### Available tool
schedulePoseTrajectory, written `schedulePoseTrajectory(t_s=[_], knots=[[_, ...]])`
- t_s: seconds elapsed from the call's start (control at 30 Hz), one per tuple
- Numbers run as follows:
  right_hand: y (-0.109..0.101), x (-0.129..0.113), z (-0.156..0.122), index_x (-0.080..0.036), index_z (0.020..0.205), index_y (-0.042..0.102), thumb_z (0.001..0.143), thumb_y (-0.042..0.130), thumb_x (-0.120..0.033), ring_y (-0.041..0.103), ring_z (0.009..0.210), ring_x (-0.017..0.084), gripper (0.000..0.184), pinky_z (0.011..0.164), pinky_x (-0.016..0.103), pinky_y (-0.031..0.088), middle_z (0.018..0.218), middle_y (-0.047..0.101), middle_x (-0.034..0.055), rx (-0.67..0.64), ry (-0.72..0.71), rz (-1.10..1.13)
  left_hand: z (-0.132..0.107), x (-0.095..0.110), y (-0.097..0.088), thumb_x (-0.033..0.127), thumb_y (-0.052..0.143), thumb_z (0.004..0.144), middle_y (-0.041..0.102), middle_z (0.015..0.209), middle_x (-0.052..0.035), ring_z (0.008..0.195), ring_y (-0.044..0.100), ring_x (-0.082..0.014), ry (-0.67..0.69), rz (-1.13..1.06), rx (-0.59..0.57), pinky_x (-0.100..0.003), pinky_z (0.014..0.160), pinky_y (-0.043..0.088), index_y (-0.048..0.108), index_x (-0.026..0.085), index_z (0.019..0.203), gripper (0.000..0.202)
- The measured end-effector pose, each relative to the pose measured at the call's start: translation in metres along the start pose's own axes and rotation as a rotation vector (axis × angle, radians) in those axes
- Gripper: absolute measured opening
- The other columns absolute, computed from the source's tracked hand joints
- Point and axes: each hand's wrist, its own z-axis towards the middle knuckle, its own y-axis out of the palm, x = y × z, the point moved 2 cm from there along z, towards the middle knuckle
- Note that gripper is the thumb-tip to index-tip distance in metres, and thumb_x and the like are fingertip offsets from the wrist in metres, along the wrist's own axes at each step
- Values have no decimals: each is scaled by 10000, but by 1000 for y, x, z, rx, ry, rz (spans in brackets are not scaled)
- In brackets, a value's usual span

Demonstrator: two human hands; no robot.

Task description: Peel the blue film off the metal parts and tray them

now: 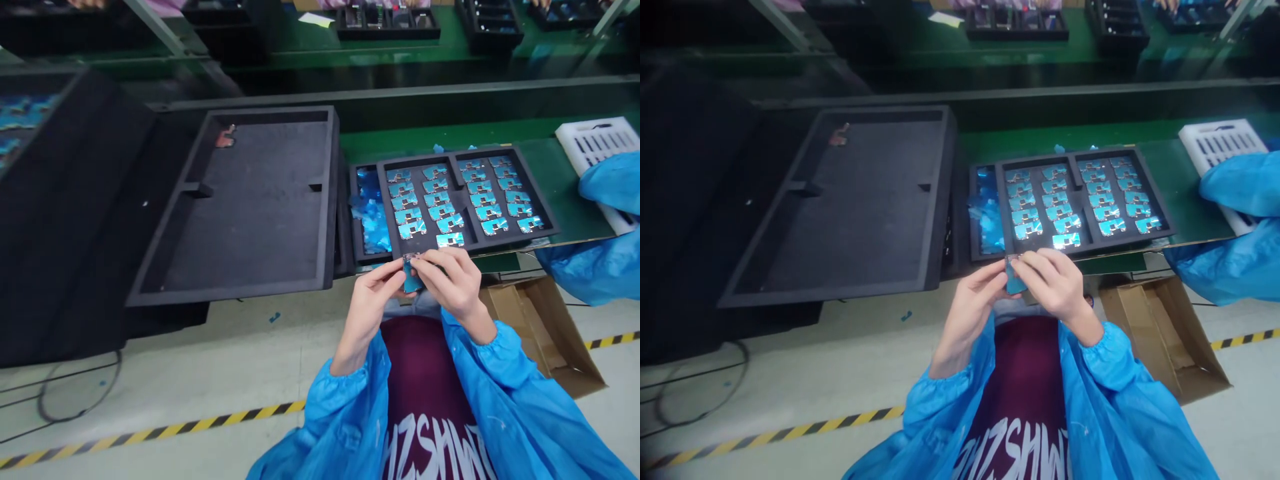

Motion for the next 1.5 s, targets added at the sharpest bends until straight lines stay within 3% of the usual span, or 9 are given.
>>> schedulePoseTrajectory(t_s=[0.17, 0.53, 0.7, 0.83, 1.0, 1.1, 1.23, 1.3, 1.5], knots=[[-12, 3, -5, -354, 1303, 812, 1062, 753, -240, 784, 1027, 242, 273, 854, 385, 698, 1162, 849, 28, -92, -195, 6, 7, -7, -4, 467, 1028, 735, 850, 1157, -76, 847, 808, -218, -99, -145, -19, -382, 740, 746, 863, 234, 1139, 495], [-26, 2, 6, -307, 1311, 784, 1054, 728, -140, 809, 1147, 265, 312, 872, 416, 737, 1220, 849, 38, -166, -277, 52, 8, -15, -2, 423, 1016, 761, 830, 1186, -81, 935, 812, -224, -183, -246, -1, -340, 790, 728, 772, 204, 1191, 541], [-19, -2, 9, -312, 1262, 755, 1050, 699, -141, 818, 1031, 247, 278, 847, 427, 716, 1097, 856, 32, -132, -195, 239, 2, -1, -2, 467, 959, 818, 833, 1175, -98, 962, 811, -238, -22, -163, 135, -322, 767, 698, 754, 199, 1231, 533], [0, -4, 18, -298, 1124, 702, 1062, 640, -199, 776, 827, 264, 132, 729, 459, 663, 853, 777, 34, 134, 50, 460, -18, 12, 3, 463, 924, 866, 831, 1060, -66, 917, 810, -215, 256, -54, 311, -277, 718, 671, 759, 217, 1130, 397], [45, 8, 47, -279, 1097, 607, 1134, 552, -338, 690, 745, 200, 90, 608, 350, 572, 939, 688, 36, 227, 298, 479, -39, 30, -8, 379, 860, 925, 779, 985, -12, 864, 778, -181, 682, 129, 696, -304, 784, 676, 720, 241, 1095, 259], [79, 30, 76, -260, 1105, 639, 1141, 529, -312, 688, 871, 217, 127, 741, 362, 576, 1047, 720, 55, -3, 298, 304, -42, 43, -28, 368, 838, 923, 743, 992, -12, 868, 752, -185, 830, 237, 846, -334, 796, 678, 702, 231, 1106, 266], [129, 56, 107, -216, 1009, 733, 1079, 563, -164, 634, 1078, 314, 192, 1016, 476, 520, 1007, 773, 106, -582, 95, -59, -39, 62, -55, 368, 821, 930, 749, 1003, -33, 891, 750, -179, 835, 292, 787, -304, 796, 672, 726, 204, 1120, 268], [145, 63, 112, -201, 970, 768, 1040, 578, -101, 605, 1122, 332, 226, 1133, 531, 453, 984, 778, 129, -731, 8, -178, -39, 71, -66, 381, 813, 943, 767, 1031, -53, 907, 759, -181, 802, 330, 748, -291, 792, 672, 749, 192, 1133, 275], [134, 65, 99, -181, 1101, 804, 1060, 511, -105, 569, 1266, 351, 306, 1204, 569, 411, 1319, 739, 182, -532, -76, -249, -29, 88, -82, 372, 836, 938, 821, 1125, -87, 981, 801, -212, 665, 357, 601, -329, 873, 701, 793, 190, 1202, 323]])
